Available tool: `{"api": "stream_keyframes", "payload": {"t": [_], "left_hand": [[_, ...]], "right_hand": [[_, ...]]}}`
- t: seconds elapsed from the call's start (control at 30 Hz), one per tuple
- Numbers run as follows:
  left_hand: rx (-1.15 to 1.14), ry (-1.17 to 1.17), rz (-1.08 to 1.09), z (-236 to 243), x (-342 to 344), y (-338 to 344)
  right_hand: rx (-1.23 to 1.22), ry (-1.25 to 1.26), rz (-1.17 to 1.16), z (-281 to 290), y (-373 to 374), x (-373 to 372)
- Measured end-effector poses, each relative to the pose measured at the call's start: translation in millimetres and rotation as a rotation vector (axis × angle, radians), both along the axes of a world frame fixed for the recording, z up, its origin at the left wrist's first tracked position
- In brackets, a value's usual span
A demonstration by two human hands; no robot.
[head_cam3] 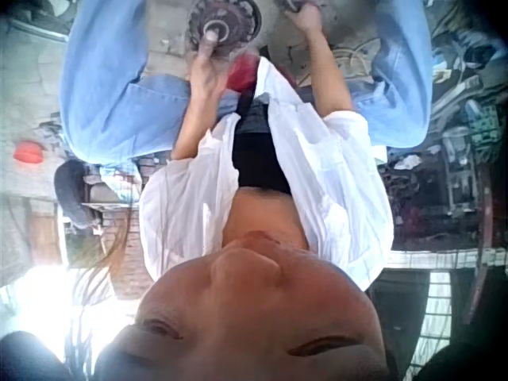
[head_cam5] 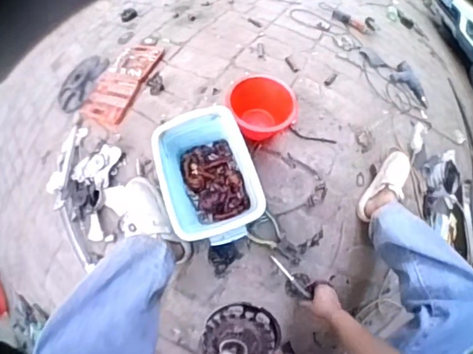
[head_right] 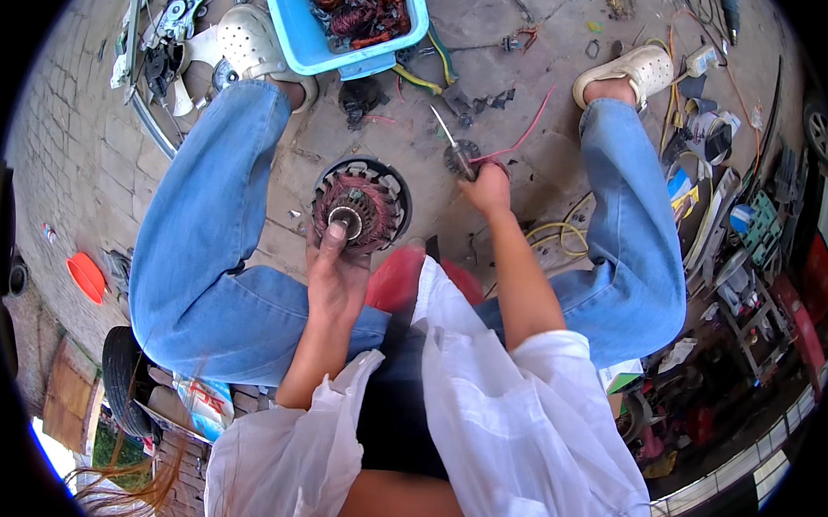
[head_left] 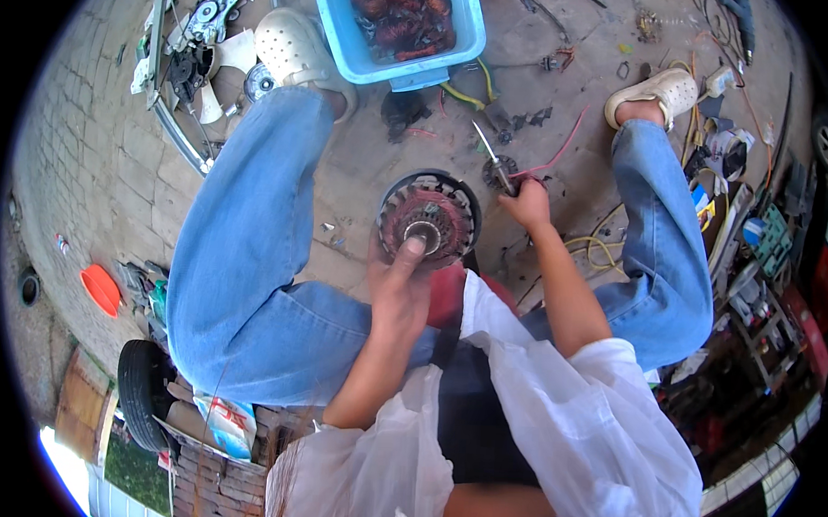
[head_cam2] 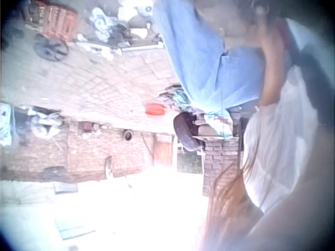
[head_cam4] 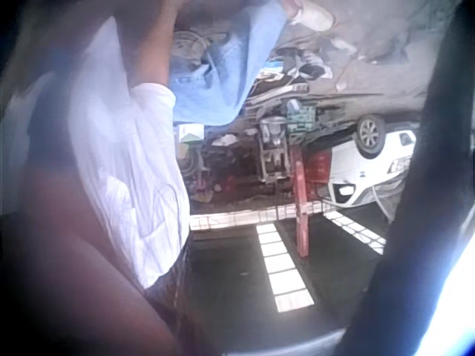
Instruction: The person sits on the ground and uses a screwdriver and pliers to disassemble a circular electrical component, likely a stator. They remove parts and place them into a blue container, then handle and separate copper wires from the component.
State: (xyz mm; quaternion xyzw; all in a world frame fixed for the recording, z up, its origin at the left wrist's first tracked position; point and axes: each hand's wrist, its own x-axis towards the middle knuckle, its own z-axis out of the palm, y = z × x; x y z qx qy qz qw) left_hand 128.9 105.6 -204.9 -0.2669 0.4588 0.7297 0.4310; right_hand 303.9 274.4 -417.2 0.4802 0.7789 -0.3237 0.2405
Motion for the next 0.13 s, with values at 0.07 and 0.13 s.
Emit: {"api": "stream_keyframes", "payload": {"t": [0.07,0.13], "left_hand": [[0.057,0.011,0.009,5.5,1.5,1.2],[0.087,0.061,0.0,12.1,4.0,2.9]], "right_hand": [[-0.121,0.01,-0.158,35.2,6.7,-7.8],[-0.148,0.082,-0.179,84.8,14.1,-15.0]]}}
